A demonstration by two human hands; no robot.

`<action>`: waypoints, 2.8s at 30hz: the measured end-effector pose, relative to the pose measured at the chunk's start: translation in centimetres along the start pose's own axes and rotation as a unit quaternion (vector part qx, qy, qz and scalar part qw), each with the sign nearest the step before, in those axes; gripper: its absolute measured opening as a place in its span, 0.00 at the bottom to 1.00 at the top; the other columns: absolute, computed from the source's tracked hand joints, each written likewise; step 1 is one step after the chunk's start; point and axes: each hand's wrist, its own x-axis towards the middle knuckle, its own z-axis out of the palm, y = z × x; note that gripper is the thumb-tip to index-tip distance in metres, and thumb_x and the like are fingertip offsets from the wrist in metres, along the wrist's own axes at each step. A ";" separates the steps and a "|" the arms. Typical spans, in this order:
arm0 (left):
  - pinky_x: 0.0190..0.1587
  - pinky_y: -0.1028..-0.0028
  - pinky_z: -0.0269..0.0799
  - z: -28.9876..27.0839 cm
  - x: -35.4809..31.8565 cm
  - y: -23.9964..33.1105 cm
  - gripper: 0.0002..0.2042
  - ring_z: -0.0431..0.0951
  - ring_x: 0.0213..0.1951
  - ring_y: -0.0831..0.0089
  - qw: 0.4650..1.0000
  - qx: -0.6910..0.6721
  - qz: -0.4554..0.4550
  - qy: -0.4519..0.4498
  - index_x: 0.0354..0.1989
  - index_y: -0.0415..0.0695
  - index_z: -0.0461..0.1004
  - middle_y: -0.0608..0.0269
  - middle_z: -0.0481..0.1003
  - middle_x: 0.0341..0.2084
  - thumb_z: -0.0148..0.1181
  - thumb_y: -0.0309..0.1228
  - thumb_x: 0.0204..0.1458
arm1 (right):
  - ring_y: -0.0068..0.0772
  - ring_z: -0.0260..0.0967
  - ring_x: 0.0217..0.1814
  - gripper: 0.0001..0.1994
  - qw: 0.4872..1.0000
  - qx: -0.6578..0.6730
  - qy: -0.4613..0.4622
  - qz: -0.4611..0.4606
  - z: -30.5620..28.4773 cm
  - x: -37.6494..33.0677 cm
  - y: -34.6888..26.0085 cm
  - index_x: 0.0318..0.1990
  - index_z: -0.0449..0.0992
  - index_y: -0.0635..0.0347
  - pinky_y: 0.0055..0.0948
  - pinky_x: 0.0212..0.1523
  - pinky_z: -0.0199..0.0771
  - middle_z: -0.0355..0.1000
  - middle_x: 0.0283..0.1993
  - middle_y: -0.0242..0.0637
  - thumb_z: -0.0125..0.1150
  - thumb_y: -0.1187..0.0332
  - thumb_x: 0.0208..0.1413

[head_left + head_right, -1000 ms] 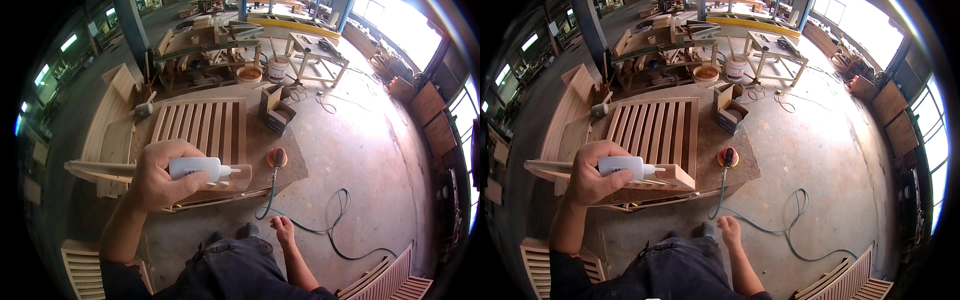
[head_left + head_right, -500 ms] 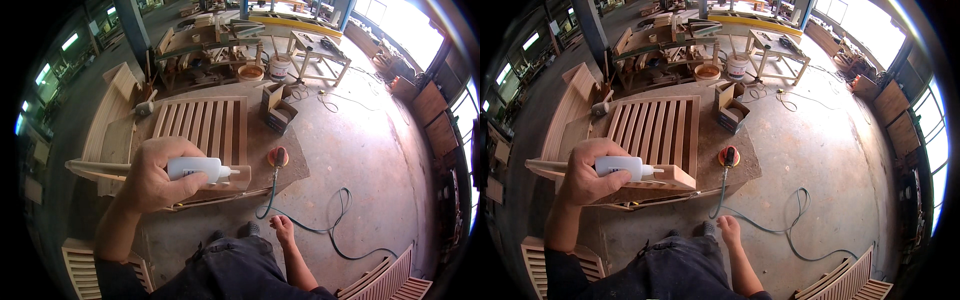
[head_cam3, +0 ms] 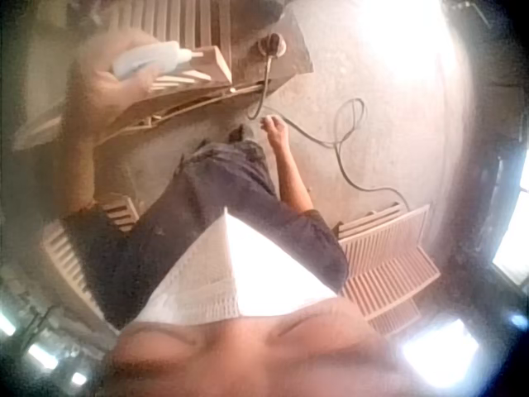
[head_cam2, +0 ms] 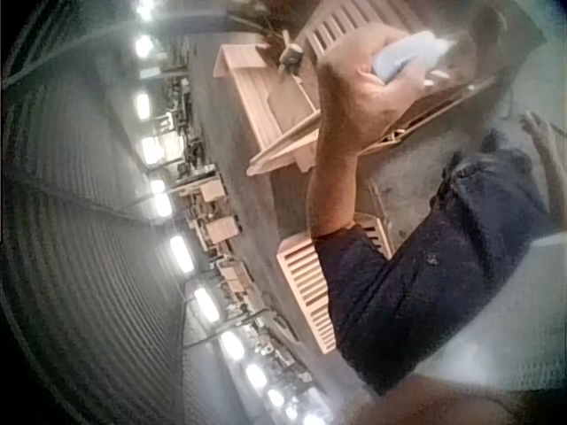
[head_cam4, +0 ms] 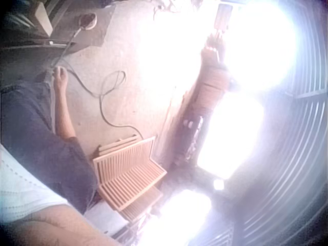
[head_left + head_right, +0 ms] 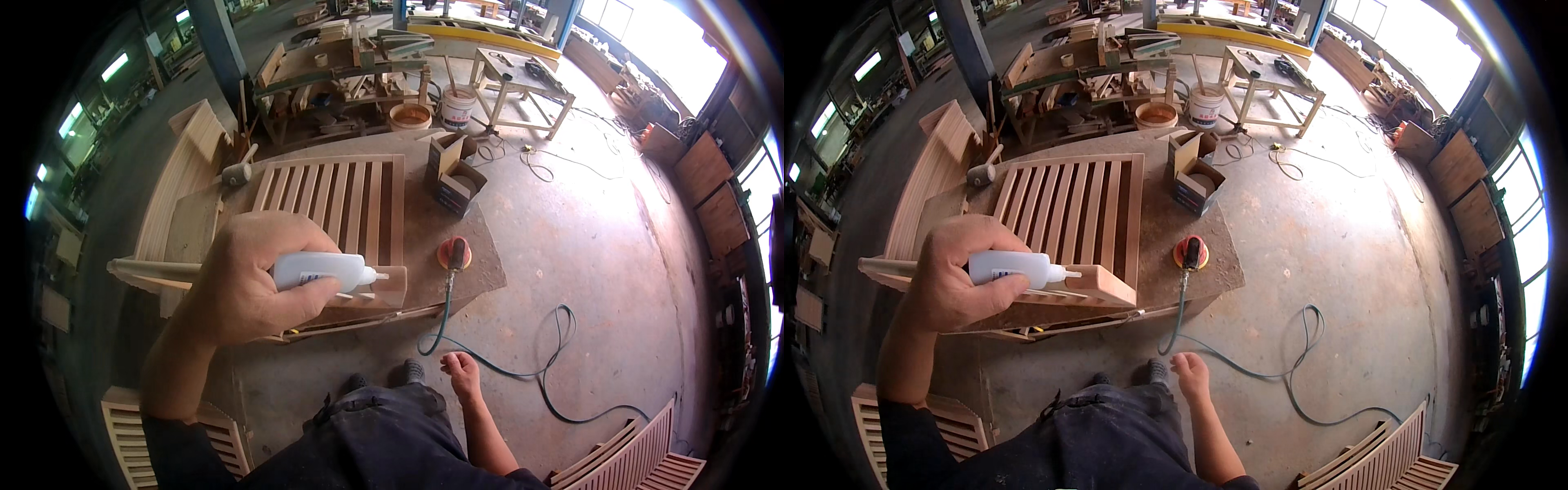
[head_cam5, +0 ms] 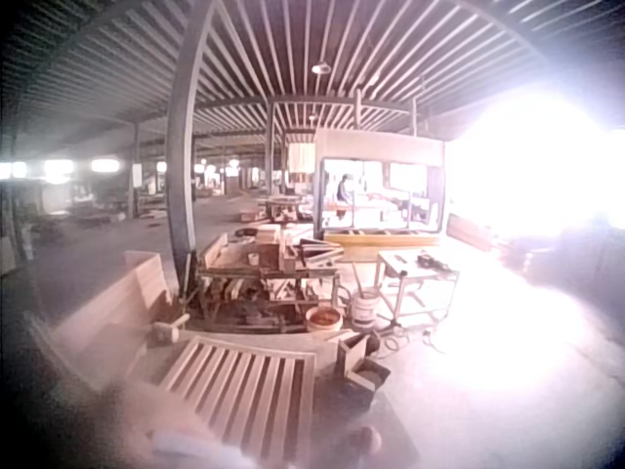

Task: The person sands a wooden chair frame using a handheld orbital sander, focusing on edges and slats. They reposition the chair multiple times to access different sides and apply a liquid from a squeeze bottle to the wood before continuing to sand.

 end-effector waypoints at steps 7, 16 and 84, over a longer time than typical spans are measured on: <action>0.32 0.71 0.74 0.0 -0.1 -0.4 0.09 0.80 0.27 0.72 1.000 0.019 0.021 0.003 0.34 0.39 0.84 0.60 0.82 0.26 0.71 0.30 0.45 | 0.26 0.78 0.38 0.13 1.000 -0.008 -0.004 0.002 -0.5 0.1 0.1 0.43 0.79 0.63 0.27 0.43 0.77 0.81 0.40 0.35 0.58 0.61 0.72; 0.32 0.71 0.72 0.0 0.2 0.0 0.09 0.79 0.28 0.73 1.000 0.007 0.026 0.002 0.34 0.39 0.84 0.61 0.81 0.26 0.70 0.29 0.46 | 0.25 0.78 0.38 0.13 1.000 0.000 -0.005 0.007 -0.5 0.7 -0.2 0.43 0.80 0.63 0.27 0.43 0.77 0.82 0.40 0.35 0.60 0.60 0.72; 0.35 0.68 0.72 -0.6 0.3 0.3 0.08 0.78 0.29 0.70 1.000 -0.004 0.004 -0.006 0.32 0.40 0.84 0.60 0.81 0.26 0.69 0.30 0.45 | 0.26 0.77 0.37 0.14 0.999 -0.012 -0.016 0.033 -0.9 0.3 0.5 0.44 0.79 0.62 0.27 0.41 0.75 0.81 0.40 0.35 0.58 0.59 0.73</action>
